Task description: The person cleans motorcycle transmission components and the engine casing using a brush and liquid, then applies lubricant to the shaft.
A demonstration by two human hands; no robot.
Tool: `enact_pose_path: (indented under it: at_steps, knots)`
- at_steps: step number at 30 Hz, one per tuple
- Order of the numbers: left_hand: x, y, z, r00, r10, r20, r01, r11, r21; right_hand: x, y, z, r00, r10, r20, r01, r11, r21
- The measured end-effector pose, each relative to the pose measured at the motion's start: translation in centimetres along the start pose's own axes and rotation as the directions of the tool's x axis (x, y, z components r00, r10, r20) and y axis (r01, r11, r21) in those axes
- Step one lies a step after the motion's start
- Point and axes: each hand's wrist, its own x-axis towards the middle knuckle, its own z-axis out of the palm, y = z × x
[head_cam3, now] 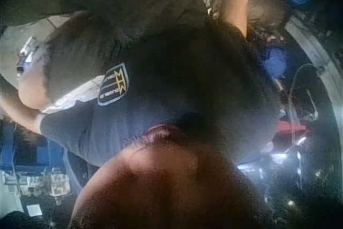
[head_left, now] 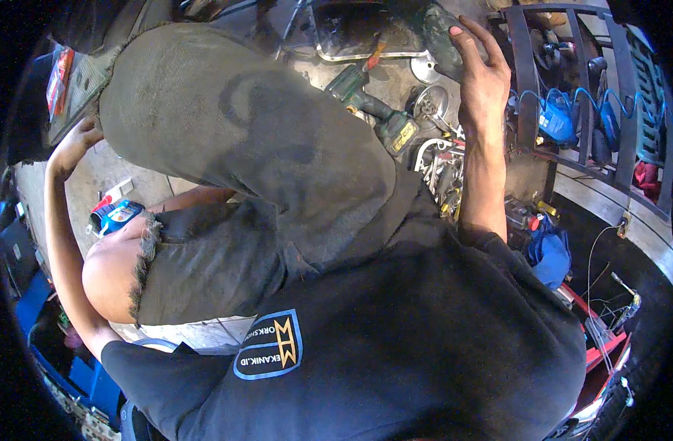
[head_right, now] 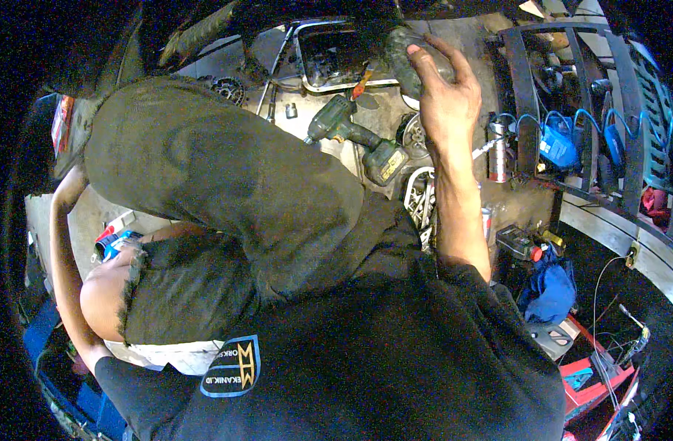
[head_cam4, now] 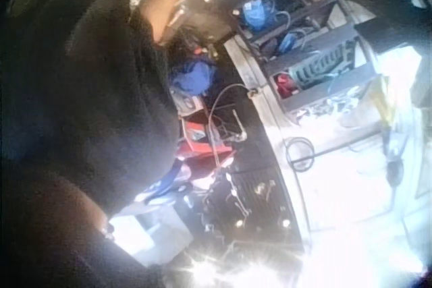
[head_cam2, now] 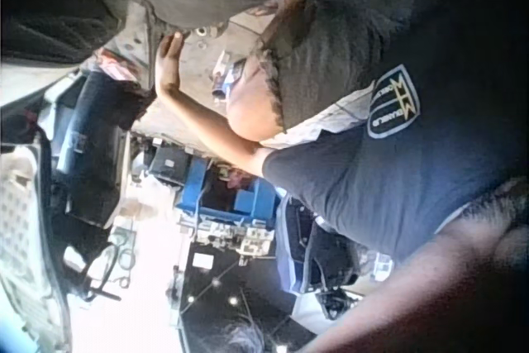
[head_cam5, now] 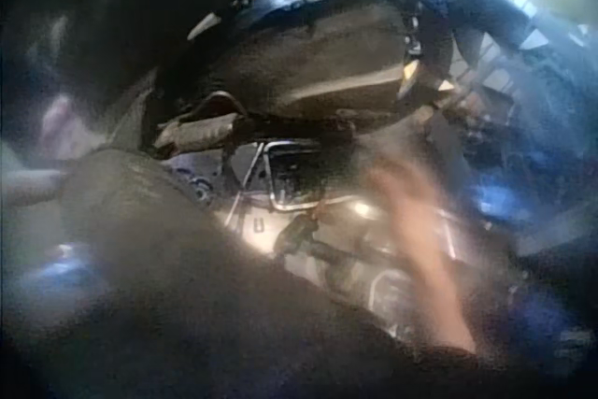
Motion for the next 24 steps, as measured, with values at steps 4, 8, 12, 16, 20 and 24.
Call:
enact_pose_path:
  at_steps: [4, 8, 12, 16, 20, 24]
  knots:
    - [4.0, -5.7, 2.5, 0.969, 0.246, 0.038, -0.247, 0.968, 0.05, -0.1, -0.7, 0.3, 0.997, 0.061, 0.056, -0.076, 0.949, 0.305]
    - [6.4, -12.6, 6.0, 0.974, 0.178, 0.141, -0.224, 0.856, 0.466, -1.2, -3.6, 1.3, 0.953, 0.195, 0.23, -0.288, 0.811, 0.509]
    - [3.7, -10.8, 7.0, 0.969, 0.189, 0.159, -0.232, 0.918, 0.321, -1.7, -4.4, 2.8, 0.926, 0.196, 0.322, -0.351, 0.763, 0.543]
    - [1.6, -9.9, 7.6, 0.997, -0.07, 0.041, 0.051, 0.932, 0.358, -2.0, -5.2, 4.1, 0.896, 0.179, 0.406, -0.389, 0.757, 0.525]
    - [-0.7, -10.8, 8.1, 0.998, -0.061, 0.032, 0.048, 0.948, 0.315, -1.4, -5.2, 5.2, 0.868, 0.163, 0.47, -0.427, 0.729, 0.535]
    - [-2.4, -9.5, 8.4, 0.984, -0.171, 0.051, 0.16, 0.973, 0.168, -1.0, -4.4, 6.1, 0.857, 0.121, 0.502, -0.424, 0.72, 0.55]
